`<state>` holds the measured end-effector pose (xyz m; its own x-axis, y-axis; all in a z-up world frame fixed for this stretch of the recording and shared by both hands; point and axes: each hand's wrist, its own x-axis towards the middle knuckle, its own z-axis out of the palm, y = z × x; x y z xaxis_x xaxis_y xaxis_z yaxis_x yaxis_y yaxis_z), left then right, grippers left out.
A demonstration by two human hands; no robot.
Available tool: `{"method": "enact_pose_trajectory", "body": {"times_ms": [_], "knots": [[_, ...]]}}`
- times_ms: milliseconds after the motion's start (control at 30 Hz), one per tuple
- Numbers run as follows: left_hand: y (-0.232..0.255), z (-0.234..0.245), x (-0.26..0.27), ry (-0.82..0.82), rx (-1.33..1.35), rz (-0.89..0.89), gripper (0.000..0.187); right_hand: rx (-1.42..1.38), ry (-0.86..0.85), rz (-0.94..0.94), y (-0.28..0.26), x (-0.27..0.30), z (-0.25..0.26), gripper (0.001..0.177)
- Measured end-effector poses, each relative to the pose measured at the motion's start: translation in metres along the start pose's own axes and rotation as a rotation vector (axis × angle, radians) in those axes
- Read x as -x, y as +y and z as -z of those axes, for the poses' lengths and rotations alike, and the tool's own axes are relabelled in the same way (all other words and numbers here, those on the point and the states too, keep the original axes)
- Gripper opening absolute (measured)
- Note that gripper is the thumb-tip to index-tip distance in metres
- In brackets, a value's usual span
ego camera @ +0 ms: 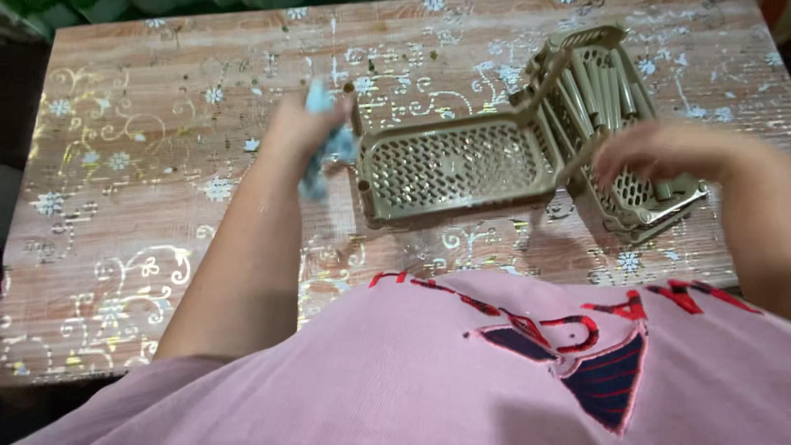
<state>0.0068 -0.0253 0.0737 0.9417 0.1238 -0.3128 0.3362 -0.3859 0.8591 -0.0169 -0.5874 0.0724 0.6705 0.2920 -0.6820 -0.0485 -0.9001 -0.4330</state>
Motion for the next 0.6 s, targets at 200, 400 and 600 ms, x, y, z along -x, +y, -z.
{"method": "enact_pose_trajectory", "body": {"times_ms": [200,400,600], "knots": [[0.071,-0.07,0.005,-0.132,0.449,-0.193,0.082,-0.774,0.498,-0.122,0.152,-0.043,0.03,0.041],[0.055,-0.199,0.016,-0.254,0.015,0.031,0.088,0.266,0.649,-0.584,0.209,-0.068,-0.038,0.07],[0.01,-0.267,0.041,-0.229,-0.692,-0.217,0.067,0.141,0.644,-0.53,0.203,-0.077,-0.04,0.059]]}}
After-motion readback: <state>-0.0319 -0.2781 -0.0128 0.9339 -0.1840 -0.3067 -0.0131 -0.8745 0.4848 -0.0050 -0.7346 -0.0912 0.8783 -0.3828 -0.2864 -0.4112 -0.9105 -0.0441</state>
